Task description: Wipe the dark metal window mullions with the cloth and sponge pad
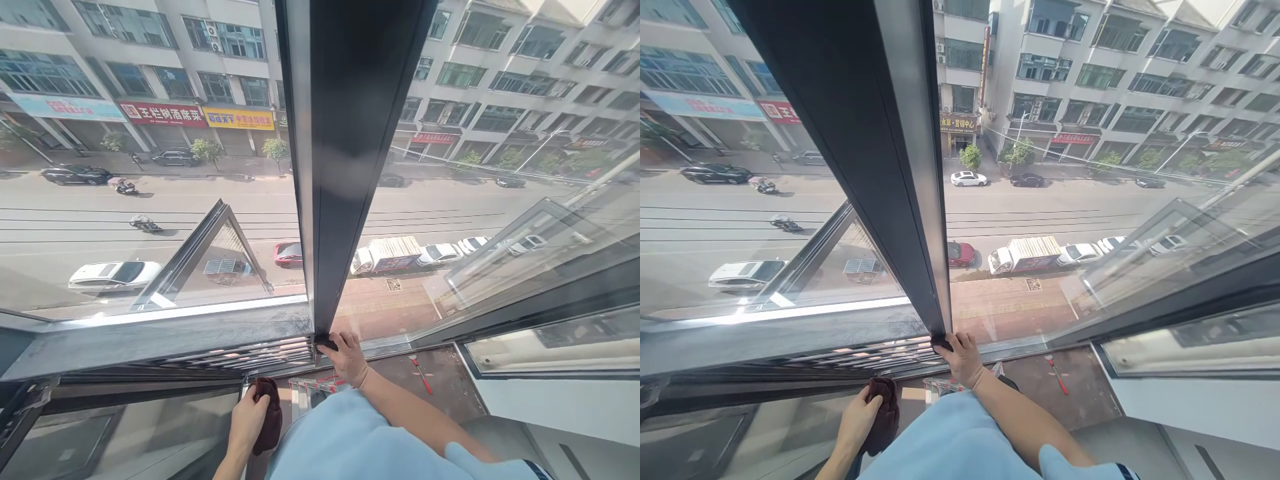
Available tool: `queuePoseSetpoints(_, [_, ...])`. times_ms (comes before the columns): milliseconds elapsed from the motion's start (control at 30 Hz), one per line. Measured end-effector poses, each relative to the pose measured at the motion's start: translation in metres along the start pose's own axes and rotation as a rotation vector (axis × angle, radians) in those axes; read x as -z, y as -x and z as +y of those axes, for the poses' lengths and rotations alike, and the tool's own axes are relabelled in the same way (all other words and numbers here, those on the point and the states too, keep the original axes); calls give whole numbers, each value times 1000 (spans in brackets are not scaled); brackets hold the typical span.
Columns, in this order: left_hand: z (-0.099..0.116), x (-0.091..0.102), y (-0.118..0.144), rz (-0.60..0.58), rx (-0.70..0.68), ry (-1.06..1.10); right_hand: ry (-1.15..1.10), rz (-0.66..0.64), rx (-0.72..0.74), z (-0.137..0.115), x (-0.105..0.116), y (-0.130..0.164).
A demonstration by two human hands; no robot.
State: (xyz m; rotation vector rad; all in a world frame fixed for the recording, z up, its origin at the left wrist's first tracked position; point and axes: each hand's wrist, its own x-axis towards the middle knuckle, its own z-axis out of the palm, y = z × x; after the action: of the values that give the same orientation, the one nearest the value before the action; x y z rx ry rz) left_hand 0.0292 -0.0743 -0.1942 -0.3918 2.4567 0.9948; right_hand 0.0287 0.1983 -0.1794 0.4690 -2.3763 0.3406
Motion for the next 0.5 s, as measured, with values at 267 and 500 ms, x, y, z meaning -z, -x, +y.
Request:
queuePoseSetpoints(267, [0,1,3,8,24,4,-17,13,-5,-2,-2,-1])
queuePoseSetpoints(500, [2,8,11,-22,61,9,6,43,74,13,2,0])
